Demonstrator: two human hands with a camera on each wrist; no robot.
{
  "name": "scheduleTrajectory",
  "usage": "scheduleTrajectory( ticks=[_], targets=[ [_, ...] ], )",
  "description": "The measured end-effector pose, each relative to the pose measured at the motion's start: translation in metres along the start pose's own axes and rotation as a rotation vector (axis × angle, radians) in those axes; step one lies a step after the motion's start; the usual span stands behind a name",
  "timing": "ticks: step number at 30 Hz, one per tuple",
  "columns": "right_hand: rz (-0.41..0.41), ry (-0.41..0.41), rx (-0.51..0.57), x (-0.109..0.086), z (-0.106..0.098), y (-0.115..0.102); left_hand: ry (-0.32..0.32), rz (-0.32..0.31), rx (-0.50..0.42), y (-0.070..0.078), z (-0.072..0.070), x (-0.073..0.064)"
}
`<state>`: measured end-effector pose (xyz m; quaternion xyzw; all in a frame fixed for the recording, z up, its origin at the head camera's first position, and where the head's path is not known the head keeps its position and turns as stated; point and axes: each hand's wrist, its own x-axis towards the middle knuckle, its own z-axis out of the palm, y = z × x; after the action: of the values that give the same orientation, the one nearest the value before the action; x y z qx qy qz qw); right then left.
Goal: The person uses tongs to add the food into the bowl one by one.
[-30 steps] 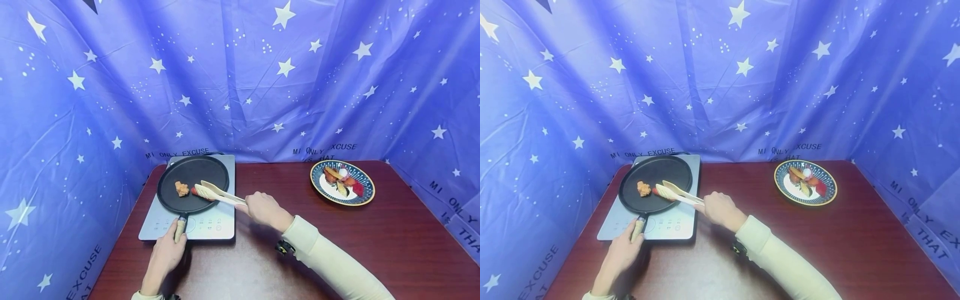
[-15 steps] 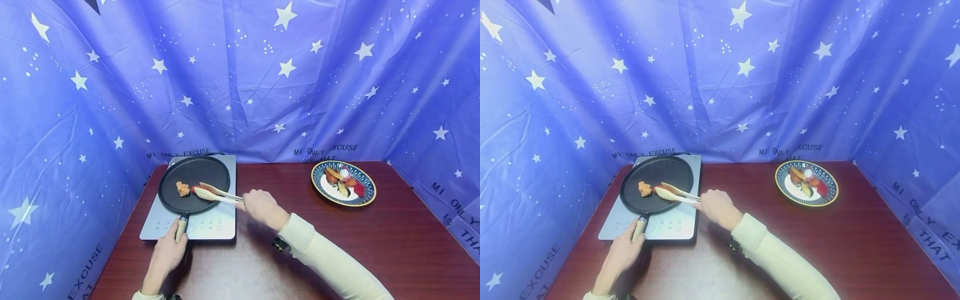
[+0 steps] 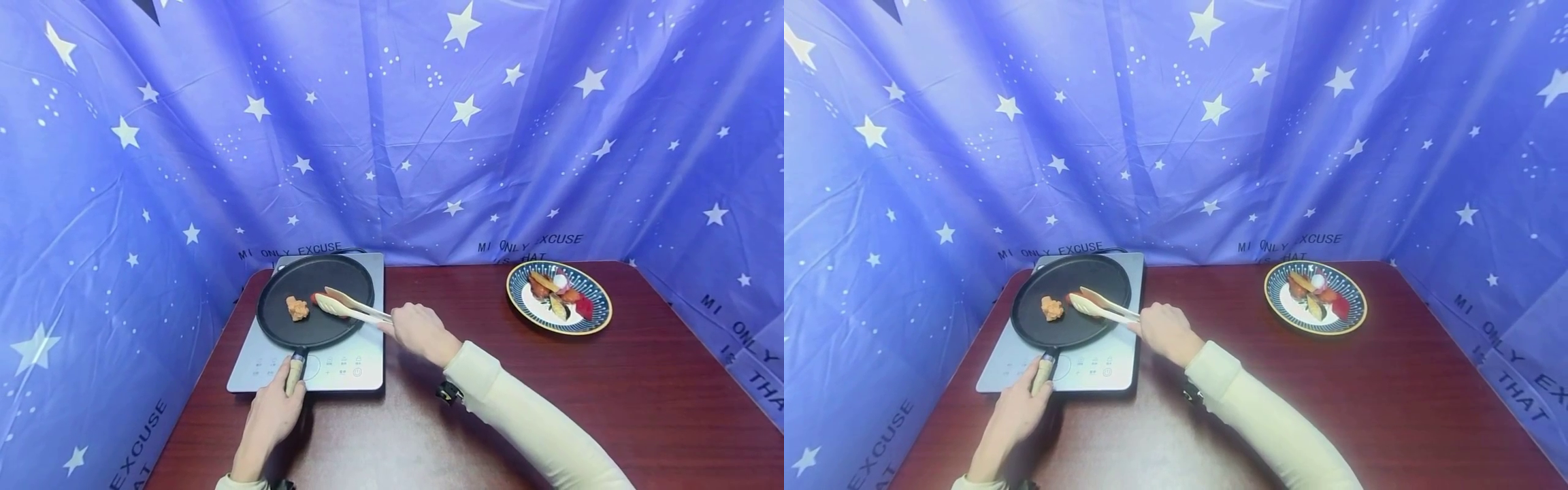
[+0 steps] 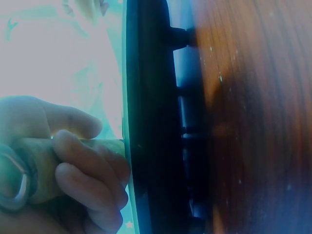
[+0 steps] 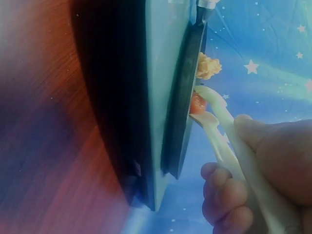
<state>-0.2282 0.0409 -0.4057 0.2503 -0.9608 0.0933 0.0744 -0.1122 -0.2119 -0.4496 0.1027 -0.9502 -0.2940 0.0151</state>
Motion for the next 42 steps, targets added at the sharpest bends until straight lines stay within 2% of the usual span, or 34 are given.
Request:
scheduleTrajectory(
  ticks=[7,20,31,42],
  targets=[
    [0.001,0.02,0.016,0.008,0.008,0.002,0.003,-0.002,0.007,-0.001,0.0,0.0],
    [0.012,-0.011,0.031,0.022,0.01,-0.001,0.006,-0.005,0.007,0.0,-0.001,-0.001],
    [0.012,0.007,0.026,0.032,0.011,0.0,0.001,-0.007,0.007,0.001,-0.002,0.0],
    [0.048,-0.033,0.036,0.042,0.014,0.003,0.003,-0.006,0.007,0.0,0.002,0.0]
  ],
)
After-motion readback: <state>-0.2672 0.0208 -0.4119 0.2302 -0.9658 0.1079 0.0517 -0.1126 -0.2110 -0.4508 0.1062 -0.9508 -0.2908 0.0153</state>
